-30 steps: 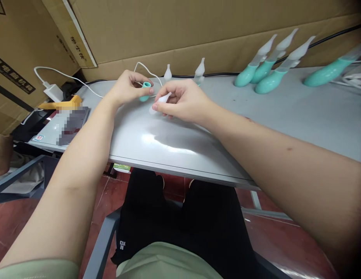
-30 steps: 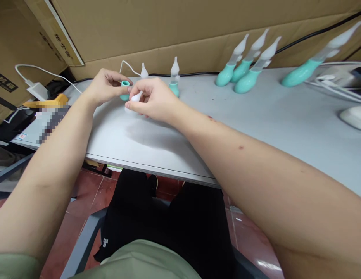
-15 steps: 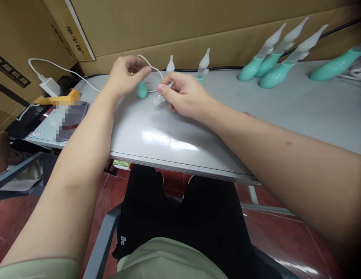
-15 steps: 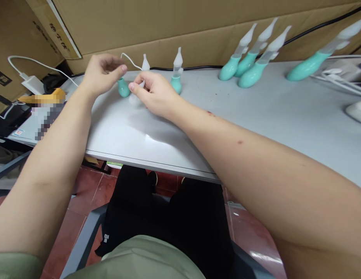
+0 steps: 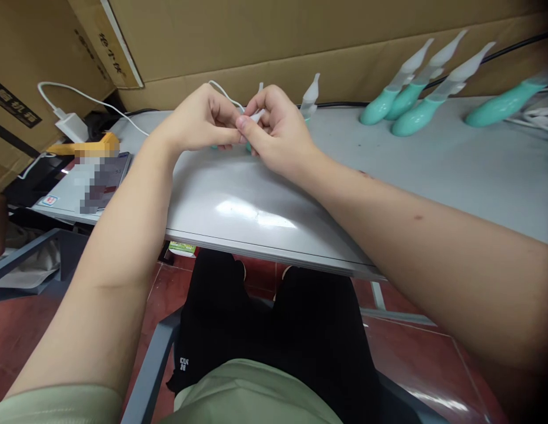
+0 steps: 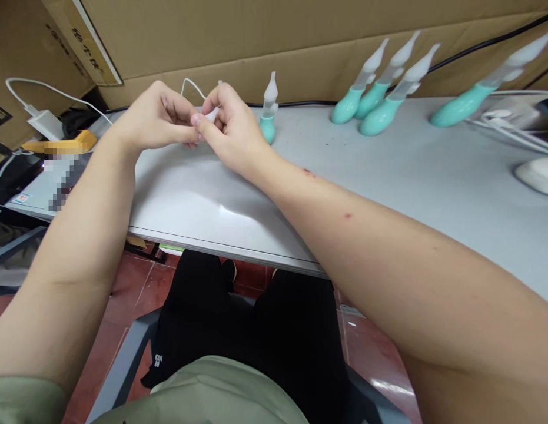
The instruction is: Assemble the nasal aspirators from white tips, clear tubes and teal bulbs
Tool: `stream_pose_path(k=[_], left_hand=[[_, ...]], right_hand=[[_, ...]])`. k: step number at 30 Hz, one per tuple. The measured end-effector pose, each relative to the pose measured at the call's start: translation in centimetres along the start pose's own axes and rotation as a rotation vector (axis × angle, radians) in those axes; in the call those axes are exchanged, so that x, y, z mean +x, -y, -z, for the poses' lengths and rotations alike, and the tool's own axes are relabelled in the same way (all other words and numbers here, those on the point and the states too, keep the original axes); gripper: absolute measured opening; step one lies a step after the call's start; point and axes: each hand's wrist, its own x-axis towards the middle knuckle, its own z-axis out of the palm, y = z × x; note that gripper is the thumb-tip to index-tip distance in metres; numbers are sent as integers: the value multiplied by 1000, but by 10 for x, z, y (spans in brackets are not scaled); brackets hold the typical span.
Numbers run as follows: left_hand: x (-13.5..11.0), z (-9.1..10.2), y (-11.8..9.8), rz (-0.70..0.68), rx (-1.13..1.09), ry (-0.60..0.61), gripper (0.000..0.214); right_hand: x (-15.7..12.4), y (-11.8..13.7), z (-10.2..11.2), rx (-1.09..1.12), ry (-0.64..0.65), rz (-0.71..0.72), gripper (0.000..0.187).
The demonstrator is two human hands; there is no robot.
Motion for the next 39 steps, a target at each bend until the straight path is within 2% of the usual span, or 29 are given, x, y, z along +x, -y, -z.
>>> stream_pose_path(k=[5, 10, 15, 19, 23, 26, 29, 32, 35, 39], left_hand=[[-4, 12, 5, 74, -60, 69, 24], [-2, 22, 10, 120, 28, 140, 11], [-3, 28, 11, 188, 136, 200, 13], [-19, 24, 14, 208, 88, 121, 25], [-34, 17, 15, 235, -33, 14, 31], [-36, 12, 16, 189, -175, -118, 37], [-35, 10, 17, 112, -303, -186, 40], [-36, 11, 19, 77, -348, -181, 35], [-36, 15, 23, 110, -327, -134, 39], [-37, 20, 29, 172, -231, -82, 39]], right_hand=[[1, -2, -2, 51, 32, -28, 35], [7, -13, -9, 0, 57, -13, 48], [8, -17, -11, 57, 117, -72, 54], [7, -19, -11, 282, 184, -123, 52], [9, -23, -11, 445, 158, -123, 55], [10, -25, -8, 347, 169, -38, 52], [5, -25, -10, 152, 242, 142, 36], [-3, -27, -17, -16, 348, 311, 19], [-8, -30, -24, -132, 433, 417, 11], [-10, -31, -26, -141, 437, 408, 12]])
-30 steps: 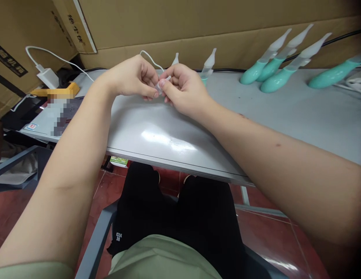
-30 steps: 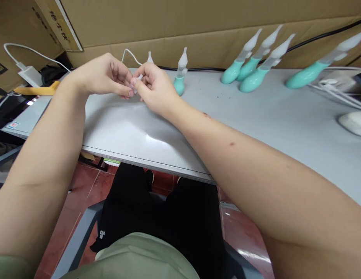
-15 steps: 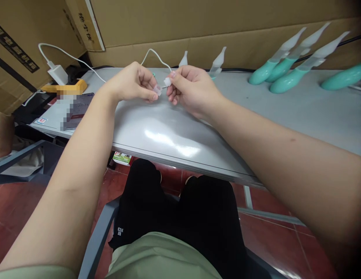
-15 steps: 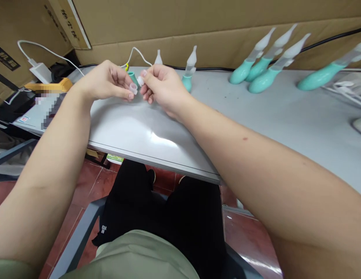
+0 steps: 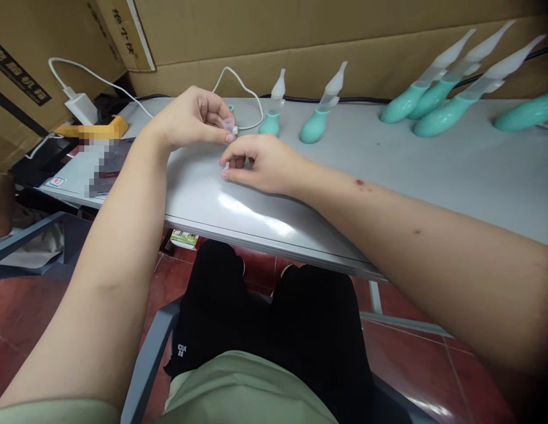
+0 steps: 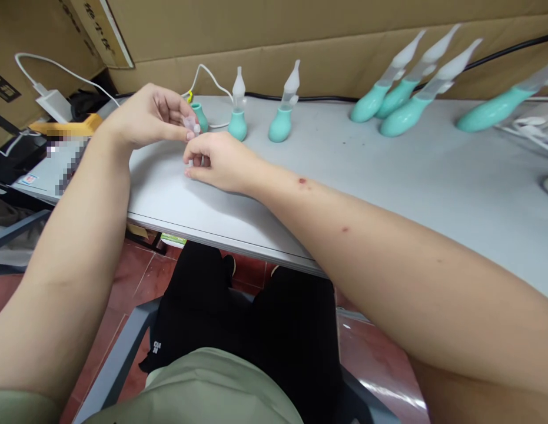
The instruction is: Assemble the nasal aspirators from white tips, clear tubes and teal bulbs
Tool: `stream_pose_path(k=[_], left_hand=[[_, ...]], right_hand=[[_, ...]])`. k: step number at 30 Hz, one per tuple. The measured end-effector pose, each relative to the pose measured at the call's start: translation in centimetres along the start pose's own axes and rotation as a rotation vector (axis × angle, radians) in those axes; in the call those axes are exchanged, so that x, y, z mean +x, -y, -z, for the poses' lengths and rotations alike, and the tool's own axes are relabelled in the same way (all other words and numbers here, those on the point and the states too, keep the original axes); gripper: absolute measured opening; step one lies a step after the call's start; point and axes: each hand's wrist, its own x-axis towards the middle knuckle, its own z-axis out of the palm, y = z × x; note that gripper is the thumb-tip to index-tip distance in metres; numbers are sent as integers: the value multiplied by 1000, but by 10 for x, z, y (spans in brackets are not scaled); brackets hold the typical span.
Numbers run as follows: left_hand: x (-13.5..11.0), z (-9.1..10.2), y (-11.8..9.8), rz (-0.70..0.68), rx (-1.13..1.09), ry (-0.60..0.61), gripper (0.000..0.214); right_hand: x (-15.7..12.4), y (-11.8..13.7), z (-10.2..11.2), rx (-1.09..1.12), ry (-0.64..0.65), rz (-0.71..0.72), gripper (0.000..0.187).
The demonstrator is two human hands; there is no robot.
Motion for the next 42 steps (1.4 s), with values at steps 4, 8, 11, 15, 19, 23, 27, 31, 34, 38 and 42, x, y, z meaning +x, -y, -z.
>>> stream_pose_path(k=[4, 8, 11, 15, 19, 23, 27, 31, 34, 38, 42], left_hand=[[1, 3, 5, -4, 68, -18, 38], [1, -1, 5, -9, 14, -22, 50], [0, -8, 0, 13, -56, -11, 43], [0, -16, -5, 27, -71, -27, 36], [0, -20, -7, 54, -56, -8, 29], [0, -22, -8, 58, -59, -13, 31], [1, -23, -2, 41, -111, -27, 48], [4, -20, 6, 45, -156, 15, 57], [4, -19, 6, 65, -154, 35, 61], [0, -20, -1, 81, -134, 51, 66], [0, -22, -2, 64, -119, 43, 62]], right_hand=[[2, 7, 6, 101, -149, -147, 21], [10, 13, 11, 208, -364, -284, 39], [14, 18, 10, 299, -432, -345, 46], [13, 25, 8, 362, -468, -376, 46], [11, 21, 7, 329, -487, -331, 47], [14, 12, 7, 299, -457, -305, 46], [16, 8, 7, 282, -366, -300, 44], [14, 7, 8, 379, -291, -294, 45], [10, 8, 9, 453, -237, -287, 50], [8, 11, 11, 452, -233, -316, 57], [8, 7, 12, 447, -219, -320, 59]])
